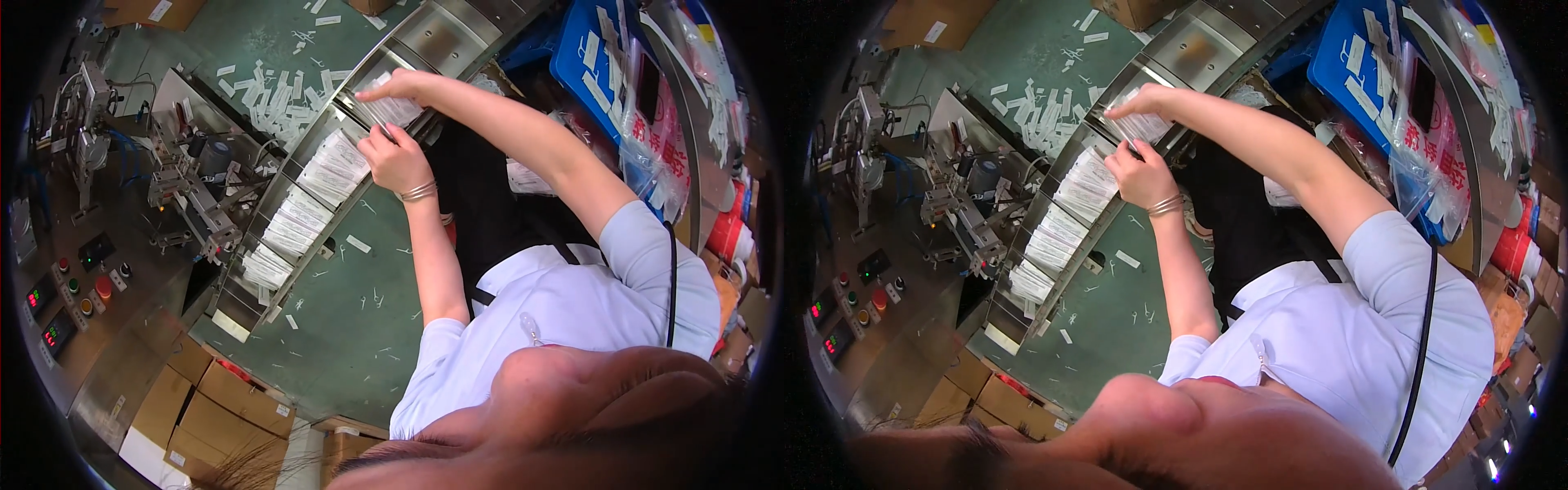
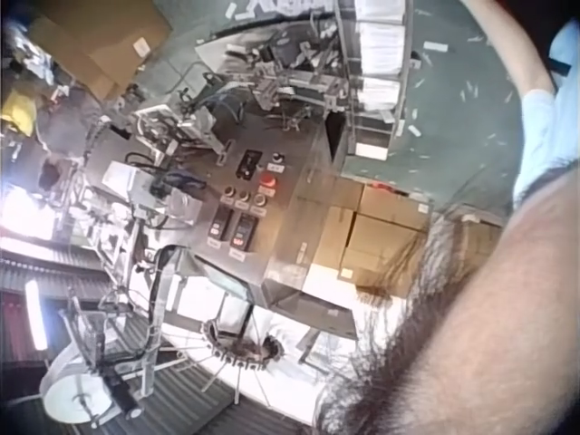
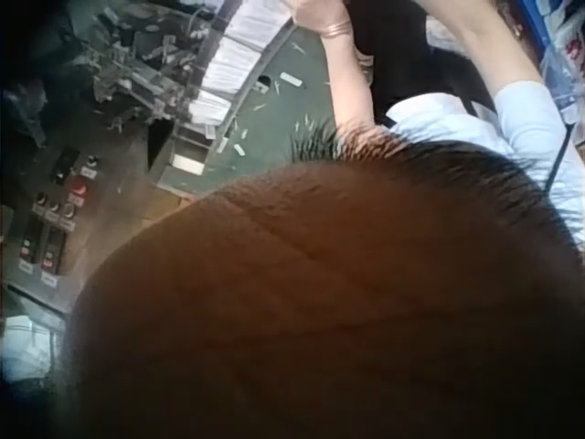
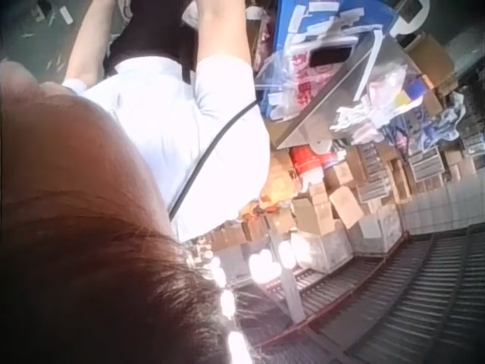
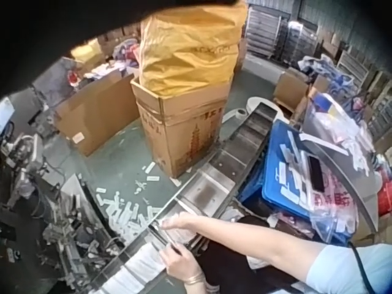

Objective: Placing small white circular products into individual plastic bags and then into a larger cardboard box.

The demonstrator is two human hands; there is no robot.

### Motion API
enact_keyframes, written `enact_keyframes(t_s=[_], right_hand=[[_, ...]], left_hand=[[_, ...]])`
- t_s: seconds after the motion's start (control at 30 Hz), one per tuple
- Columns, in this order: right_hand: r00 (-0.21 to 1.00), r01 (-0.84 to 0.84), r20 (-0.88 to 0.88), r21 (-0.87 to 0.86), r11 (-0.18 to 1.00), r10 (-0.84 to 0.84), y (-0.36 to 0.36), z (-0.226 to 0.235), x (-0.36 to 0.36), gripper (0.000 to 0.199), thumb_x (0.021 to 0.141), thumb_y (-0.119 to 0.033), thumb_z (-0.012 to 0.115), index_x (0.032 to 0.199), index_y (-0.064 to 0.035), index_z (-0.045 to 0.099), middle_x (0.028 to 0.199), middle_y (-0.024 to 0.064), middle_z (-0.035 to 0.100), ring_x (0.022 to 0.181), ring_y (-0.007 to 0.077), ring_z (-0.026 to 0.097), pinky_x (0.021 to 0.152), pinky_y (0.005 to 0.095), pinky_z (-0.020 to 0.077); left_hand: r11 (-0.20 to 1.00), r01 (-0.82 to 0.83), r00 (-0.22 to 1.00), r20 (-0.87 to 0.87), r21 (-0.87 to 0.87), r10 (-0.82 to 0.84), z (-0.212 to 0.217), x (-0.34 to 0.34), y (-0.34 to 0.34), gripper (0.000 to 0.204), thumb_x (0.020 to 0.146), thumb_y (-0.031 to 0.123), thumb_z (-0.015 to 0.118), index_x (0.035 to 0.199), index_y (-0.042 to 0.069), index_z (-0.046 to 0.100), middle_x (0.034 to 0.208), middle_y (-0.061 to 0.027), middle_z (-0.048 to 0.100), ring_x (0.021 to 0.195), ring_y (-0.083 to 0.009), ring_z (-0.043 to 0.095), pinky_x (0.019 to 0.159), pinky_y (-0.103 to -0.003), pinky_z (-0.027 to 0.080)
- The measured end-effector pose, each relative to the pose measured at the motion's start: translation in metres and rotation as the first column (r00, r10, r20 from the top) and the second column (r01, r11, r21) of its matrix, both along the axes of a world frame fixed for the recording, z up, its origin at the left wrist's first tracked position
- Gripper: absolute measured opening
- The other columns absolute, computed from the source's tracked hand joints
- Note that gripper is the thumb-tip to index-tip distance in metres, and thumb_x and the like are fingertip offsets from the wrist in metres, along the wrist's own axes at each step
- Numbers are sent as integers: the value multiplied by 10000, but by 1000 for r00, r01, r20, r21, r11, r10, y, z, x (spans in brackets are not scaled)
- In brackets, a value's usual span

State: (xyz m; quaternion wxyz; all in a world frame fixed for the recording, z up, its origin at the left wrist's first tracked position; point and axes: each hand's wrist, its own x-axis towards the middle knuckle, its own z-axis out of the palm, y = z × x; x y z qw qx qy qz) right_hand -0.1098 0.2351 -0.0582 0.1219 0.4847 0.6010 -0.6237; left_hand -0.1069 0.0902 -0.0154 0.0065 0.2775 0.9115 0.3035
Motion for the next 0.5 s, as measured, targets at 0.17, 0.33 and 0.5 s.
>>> enact_keyframes(t_s=[0.17,0.33,0.5], right_hand=[[995,95,-31,-97,991,-98,-20,2,-16,776,565,-497,802,1041,74,583,1112,184,554,1055,247,506,848,340,402],[982,30,-170,-270,963,-78,-16,6,-13,729,573,-481,804,1022,54,597,1105,177,550,1059,234,490,857,342,385],[993,15,-112,-205,979,-39,-16,7,-16,716,566,-467,812,1021,43,596,1103,173,544,1067,229,478,874,350,368]], left_hand=[[998,-34,999,30,-47,36,0,-7,0,337,828,182,536,1082,-32,479,946,-177,509,758,-346,582,587,-429,486],[995,-65,996,62,-70,69,4,-10,7,393,844,184,506,1130,-75,434,970,-204,510,835,-357,559,659,-433,481],[975,16,992,124,-220,11,-2,-15,7,437,858,196,478,1175,-98,408,1007,-215,515,922,-356,519,757,-444,451]])
